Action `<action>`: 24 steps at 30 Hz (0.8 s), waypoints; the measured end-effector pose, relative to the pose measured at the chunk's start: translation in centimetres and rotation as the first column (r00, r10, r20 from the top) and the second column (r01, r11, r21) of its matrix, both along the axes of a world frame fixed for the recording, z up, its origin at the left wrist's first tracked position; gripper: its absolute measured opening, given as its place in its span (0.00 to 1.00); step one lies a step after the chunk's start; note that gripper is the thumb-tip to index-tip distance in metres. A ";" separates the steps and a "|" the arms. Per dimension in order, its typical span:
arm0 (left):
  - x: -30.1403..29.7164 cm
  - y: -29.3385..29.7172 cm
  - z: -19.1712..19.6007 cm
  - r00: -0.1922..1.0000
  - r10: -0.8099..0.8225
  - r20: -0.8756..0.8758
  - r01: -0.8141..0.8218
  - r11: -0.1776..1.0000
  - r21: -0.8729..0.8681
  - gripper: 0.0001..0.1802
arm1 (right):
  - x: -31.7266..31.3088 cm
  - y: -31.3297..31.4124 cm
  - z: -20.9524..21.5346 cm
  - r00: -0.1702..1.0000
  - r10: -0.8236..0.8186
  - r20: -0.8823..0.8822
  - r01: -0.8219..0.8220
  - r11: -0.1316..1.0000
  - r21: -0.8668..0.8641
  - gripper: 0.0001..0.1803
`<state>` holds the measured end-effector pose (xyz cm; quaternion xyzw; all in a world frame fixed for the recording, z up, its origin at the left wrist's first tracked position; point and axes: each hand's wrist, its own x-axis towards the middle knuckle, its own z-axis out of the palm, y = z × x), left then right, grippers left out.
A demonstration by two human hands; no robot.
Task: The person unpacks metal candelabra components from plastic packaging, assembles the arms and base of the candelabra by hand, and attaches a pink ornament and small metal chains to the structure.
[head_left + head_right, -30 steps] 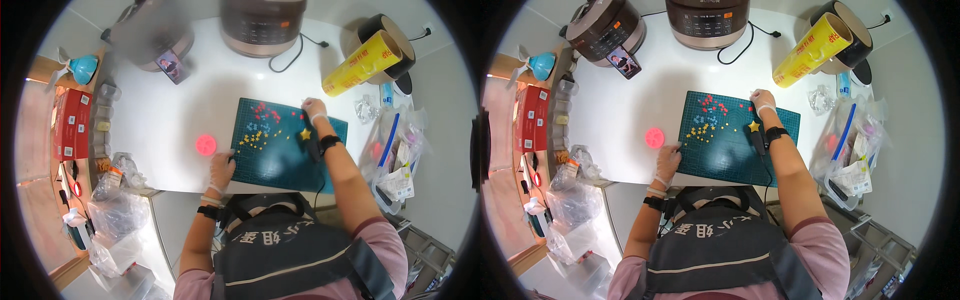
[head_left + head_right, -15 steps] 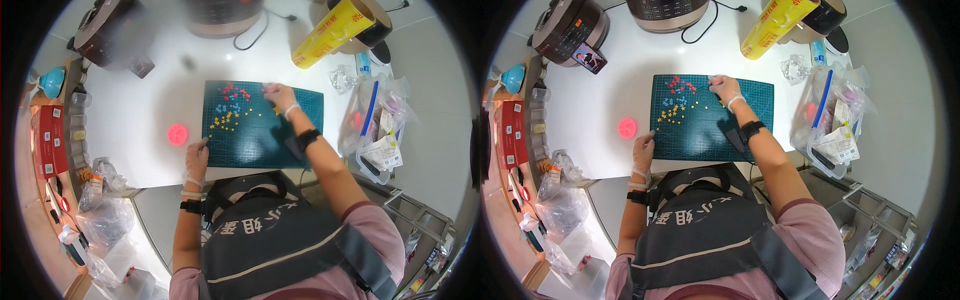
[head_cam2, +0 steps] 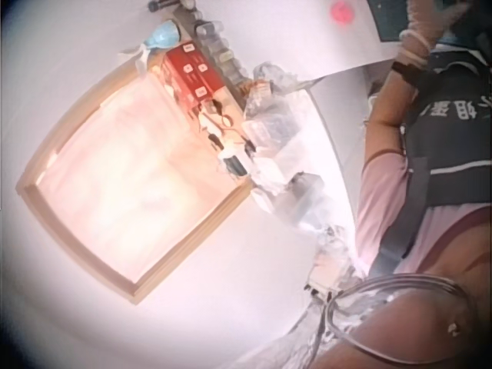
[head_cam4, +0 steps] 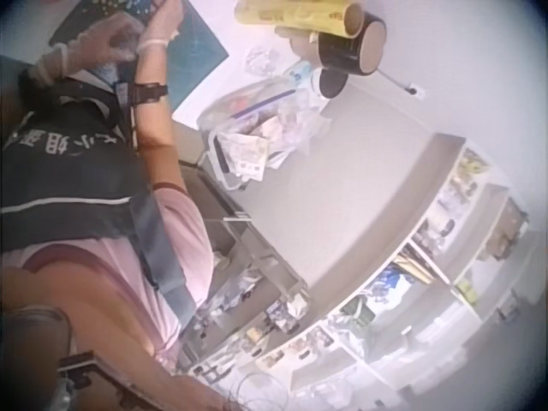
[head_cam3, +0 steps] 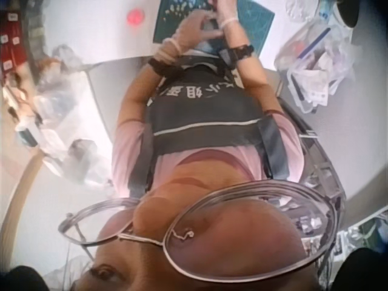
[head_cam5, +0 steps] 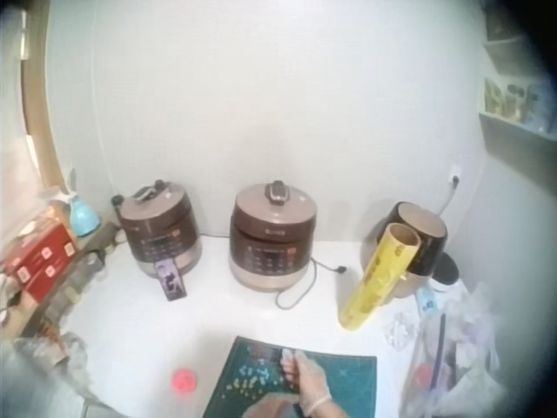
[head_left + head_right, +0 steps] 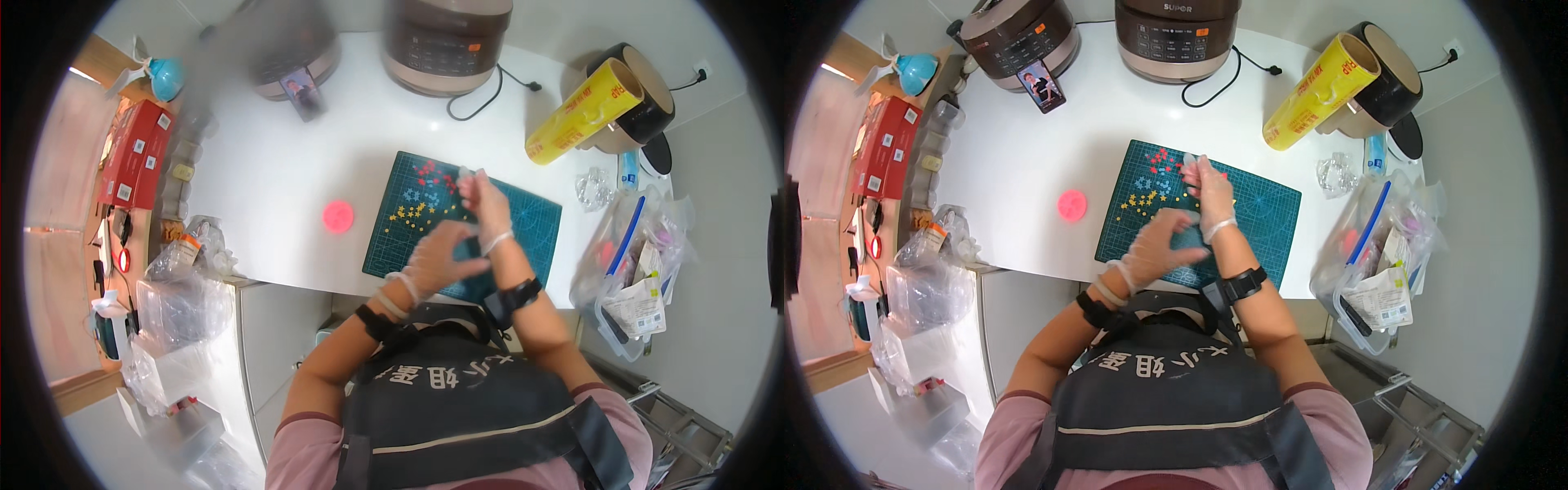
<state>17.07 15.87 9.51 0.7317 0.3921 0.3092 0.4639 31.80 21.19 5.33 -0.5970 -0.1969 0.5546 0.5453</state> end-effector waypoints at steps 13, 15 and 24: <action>-0.4 2.5 0.8 0.790 0.340 -0.510 0.002 0.830 0.557 0.07 | -3.6 -1.2 1.1 0.925 0.367 0.095 -0.373 0.926 0.055 0.18; -1.3 2.7 -0.7 0.845 0.366 -0.389 -0.123 0.842 0.525 0.07 | -3.8 -1.8 2.0 0.749 0.568 0.341 -0.597 0.802 -0.025 0.24; -10.6 7.4 -6.9 0.641 0.757 0.124 -0.705 0.645 -0.296 0.09 | -4.1 -8.3 8.0 0.371 0.339 0.865 -0.872 0.448 0.198 0.22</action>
